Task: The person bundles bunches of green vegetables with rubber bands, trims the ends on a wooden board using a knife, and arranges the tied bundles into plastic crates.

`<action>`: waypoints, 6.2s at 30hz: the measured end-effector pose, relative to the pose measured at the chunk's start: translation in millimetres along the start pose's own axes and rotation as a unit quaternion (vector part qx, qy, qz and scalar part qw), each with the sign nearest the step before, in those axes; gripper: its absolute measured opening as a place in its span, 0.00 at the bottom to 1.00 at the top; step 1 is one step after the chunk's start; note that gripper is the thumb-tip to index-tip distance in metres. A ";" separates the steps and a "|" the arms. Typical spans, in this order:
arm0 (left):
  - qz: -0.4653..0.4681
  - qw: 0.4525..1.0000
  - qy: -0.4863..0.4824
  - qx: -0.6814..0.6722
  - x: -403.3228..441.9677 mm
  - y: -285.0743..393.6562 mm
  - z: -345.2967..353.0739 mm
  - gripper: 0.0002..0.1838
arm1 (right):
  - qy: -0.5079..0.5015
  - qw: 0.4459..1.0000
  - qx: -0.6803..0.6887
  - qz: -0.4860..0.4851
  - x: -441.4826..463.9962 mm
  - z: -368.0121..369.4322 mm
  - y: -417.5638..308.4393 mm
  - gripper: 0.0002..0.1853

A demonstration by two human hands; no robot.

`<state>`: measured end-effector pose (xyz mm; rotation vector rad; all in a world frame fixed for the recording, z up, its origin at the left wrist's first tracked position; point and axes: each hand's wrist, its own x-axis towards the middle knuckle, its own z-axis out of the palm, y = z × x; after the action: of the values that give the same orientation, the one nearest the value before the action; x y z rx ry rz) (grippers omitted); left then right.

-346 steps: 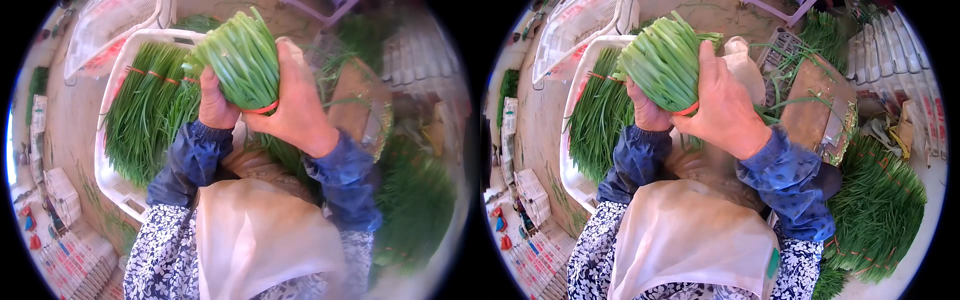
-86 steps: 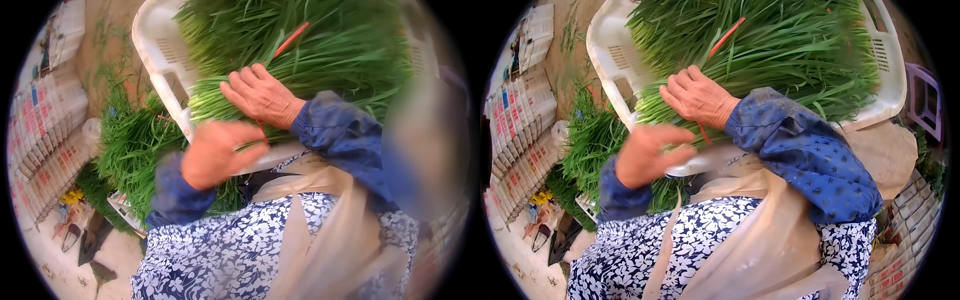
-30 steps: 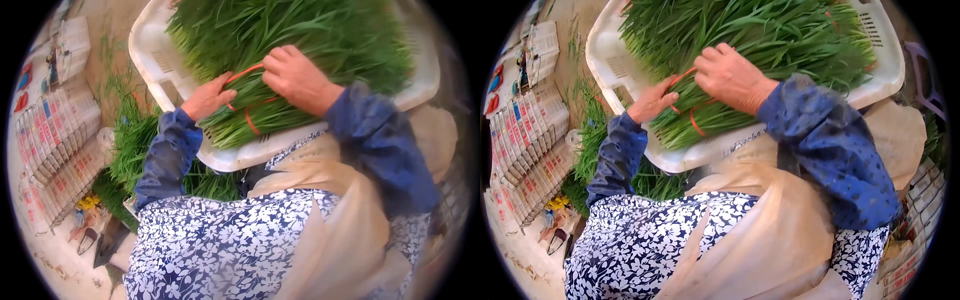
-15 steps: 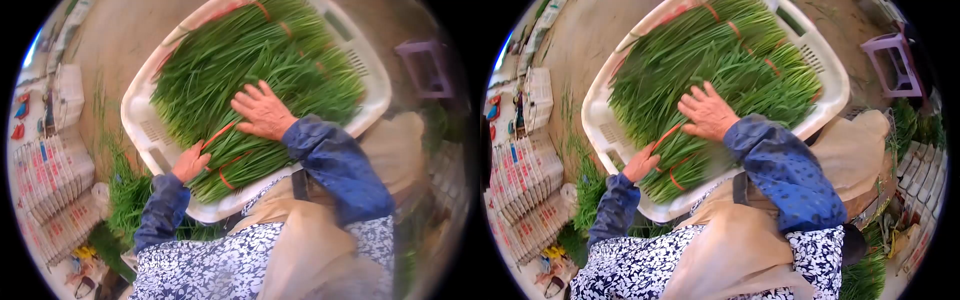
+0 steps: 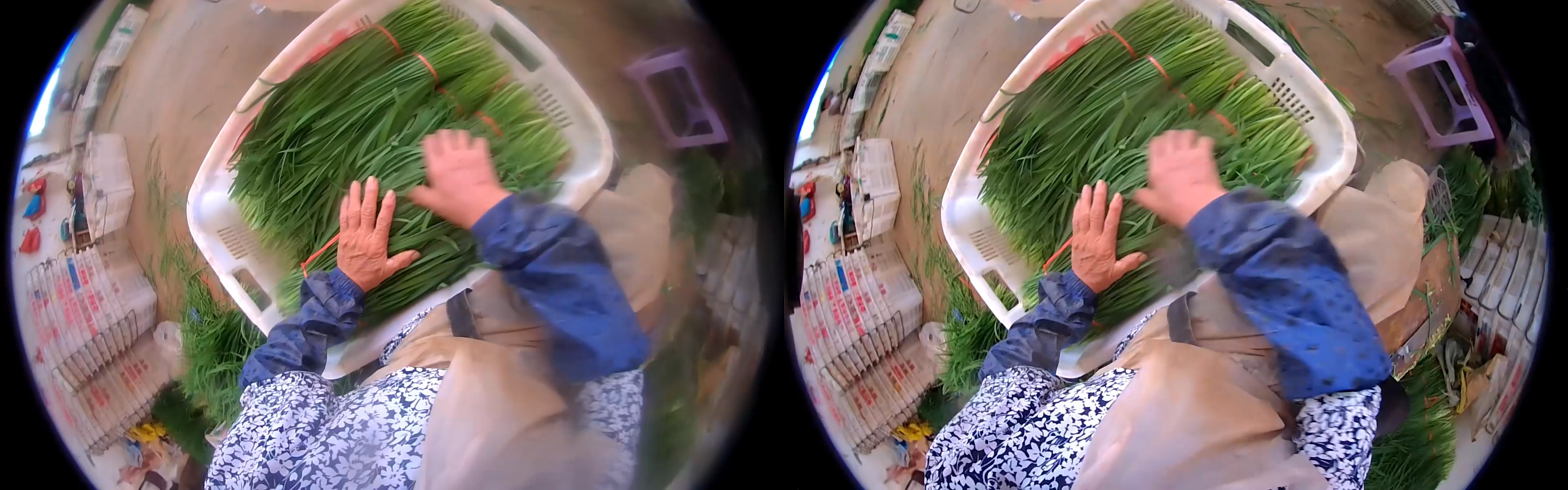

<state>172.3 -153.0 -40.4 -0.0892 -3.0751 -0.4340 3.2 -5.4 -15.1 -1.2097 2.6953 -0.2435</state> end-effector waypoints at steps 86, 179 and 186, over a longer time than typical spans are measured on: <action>0.138 0.972 -0.097 0.165 197.1 108.3 -70.4 0.29 | -0.061 0.270 0.176 0.945 -881.7 338.8 -60.7 0.48; 0.581 0.763 -0.280 0.042 143.8 591.9 104.1 0.36 | 0.292 0.657 0.280 0.636 -582.9 -56.0 144.7 0.13; 0.575 0.761 -0.292 0.078 139.6 589.6 107.1 0.39 | 0.281 0.642 0.263 0.664 -550.4 -6.6 171.8 0.12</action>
<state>66.6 449.6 25.0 -2.2668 -2.7070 -0.0403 237.6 521.1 5.1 1.2428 2.7465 -1.1133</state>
